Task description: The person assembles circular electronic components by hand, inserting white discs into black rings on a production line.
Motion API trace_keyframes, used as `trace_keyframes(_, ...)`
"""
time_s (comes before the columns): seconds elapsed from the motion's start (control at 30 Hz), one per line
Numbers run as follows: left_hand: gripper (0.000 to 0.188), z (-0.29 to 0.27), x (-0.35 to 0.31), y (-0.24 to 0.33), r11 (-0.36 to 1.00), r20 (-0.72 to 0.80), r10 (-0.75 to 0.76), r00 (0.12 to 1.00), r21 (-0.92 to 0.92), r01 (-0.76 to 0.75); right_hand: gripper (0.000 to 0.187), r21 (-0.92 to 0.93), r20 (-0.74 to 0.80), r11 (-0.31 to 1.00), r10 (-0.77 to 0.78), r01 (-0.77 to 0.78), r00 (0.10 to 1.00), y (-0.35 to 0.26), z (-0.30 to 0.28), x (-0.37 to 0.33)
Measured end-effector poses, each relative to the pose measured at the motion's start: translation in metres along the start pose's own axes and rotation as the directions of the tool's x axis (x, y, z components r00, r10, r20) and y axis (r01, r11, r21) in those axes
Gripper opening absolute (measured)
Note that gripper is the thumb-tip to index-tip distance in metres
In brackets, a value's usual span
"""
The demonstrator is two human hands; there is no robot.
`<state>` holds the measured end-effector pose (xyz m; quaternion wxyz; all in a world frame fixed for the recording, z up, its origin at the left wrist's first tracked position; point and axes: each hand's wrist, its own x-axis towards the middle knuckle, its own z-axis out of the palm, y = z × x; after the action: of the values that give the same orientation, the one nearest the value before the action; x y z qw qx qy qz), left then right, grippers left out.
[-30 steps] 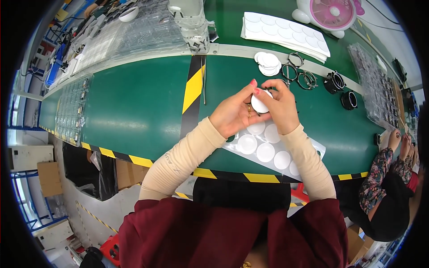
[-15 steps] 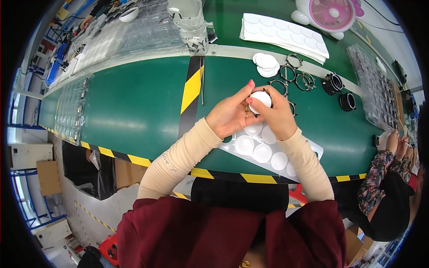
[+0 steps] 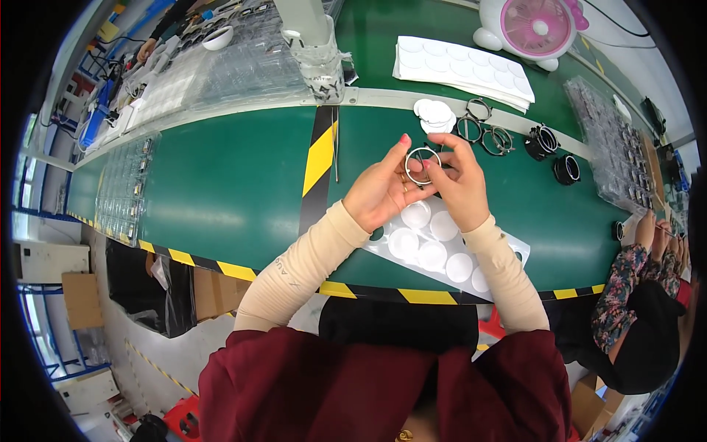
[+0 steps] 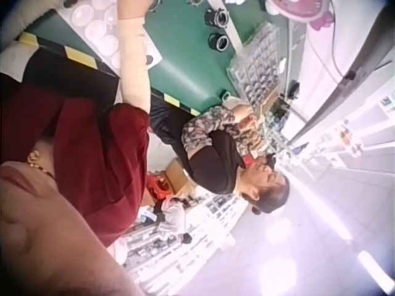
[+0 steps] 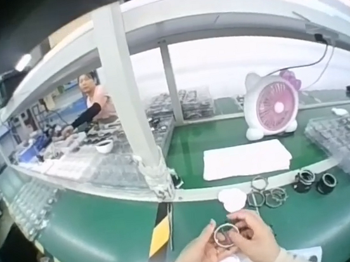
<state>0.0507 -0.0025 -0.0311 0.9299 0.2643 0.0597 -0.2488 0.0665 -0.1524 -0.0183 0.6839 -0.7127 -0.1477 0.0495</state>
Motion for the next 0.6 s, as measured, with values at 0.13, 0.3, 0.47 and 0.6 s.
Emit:
trace_keyframes(0.13, 0.03, 0.003, -0.001, 0.003, 0.991, -0.033, 0.057, 0.998, -0.117, -0.061, 0.028, -0.302, 0.032, 0.944, -0.128, 0.132, 0.991, 0.0, 0.001, 0.004)
trace_keyframes(0.3, 0.032, -0.004, -0.003, 0.011, 0.975, -0.047, 0.105, 0.993, -0.191, -0.112, 0.022, -0.522, 0.162, 0.73, -0.424, 0.442, 0.891, -0.013, 0.01, 0.013)
trace_keyframes(0.47, 0.03, -0.004, -0.004, 0.012, 0.947, -0.004, 0.146, 0.989, -0.289, -0.141, 0.01, -0.555, -0.015, 0.71, -0.531, 0.434, 0.847, -0.029, 0.002, 0.037)
trace_keyframes(0.6, 0.025, -0.005, -0.001, 0.011, 0.951, -0.005, 0.176, 0.984, -0.258, -0.171, 0.004, -0.837, 0.223, 0.193, -0.735, 0.512, 0.641, -0.015, -0.011, 0.08)
